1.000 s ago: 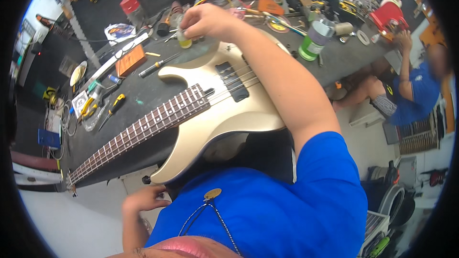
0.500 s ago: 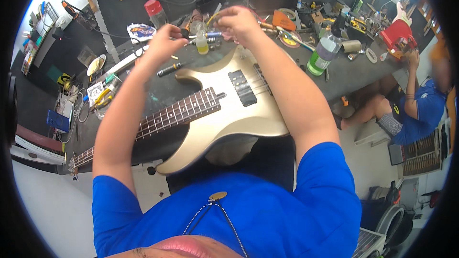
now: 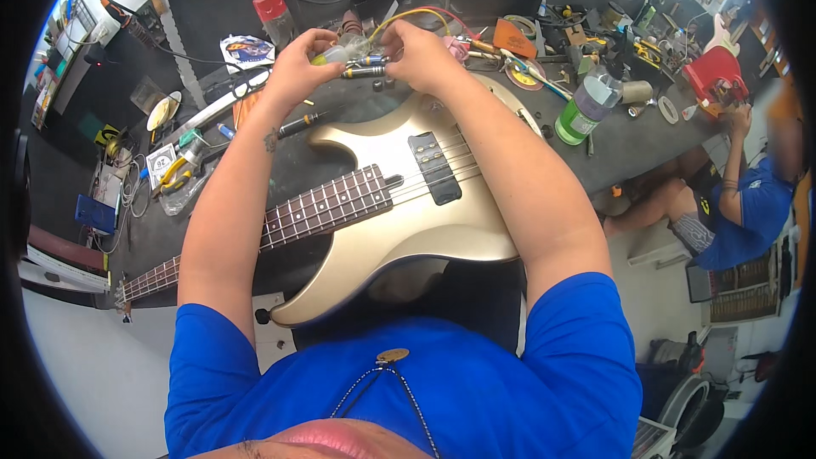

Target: The person cleans a components and wires within a bass guitar using a cloth.

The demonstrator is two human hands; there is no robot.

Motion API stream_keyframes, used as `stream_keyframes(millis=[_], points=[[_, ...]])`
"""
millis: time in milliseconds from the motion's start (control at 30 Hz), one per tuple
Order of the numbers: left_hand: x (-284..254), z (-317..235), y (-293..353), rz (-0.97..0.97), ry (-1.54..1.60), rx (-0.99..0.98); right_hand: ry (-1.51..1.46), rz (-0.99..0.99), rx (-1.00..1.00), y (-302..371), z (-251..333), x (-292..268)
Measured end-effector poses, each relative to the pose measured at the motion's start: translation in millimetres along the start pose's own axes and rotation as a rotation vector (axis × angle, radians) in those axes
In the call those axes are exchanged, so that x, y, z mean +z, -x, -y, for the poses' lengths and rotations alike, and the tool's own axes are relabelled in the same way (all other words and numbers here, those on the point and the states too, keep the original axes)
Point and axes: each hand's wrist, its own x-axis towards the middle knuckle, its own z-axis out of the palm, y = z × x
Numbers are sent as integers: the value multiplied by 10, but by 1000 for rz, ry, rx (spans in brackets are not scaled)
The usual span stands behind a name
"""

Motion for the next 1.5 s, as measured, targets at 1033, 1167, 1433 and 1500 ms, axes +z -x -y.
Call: stream_keyframes(millis=[1033,1167,1433,1500], points=[[28,-453,174,-23,-479,297,210,-41,54,-4,10,47],[63,-431,107,-86,-334,279,229,-49,80,-8,-91,-16],[-236,272,-115,-236,-113,-14,352,101,55,15,75,45],[-138,226,-120,-202,-86,-28,321,137,23,29,-47,37]])
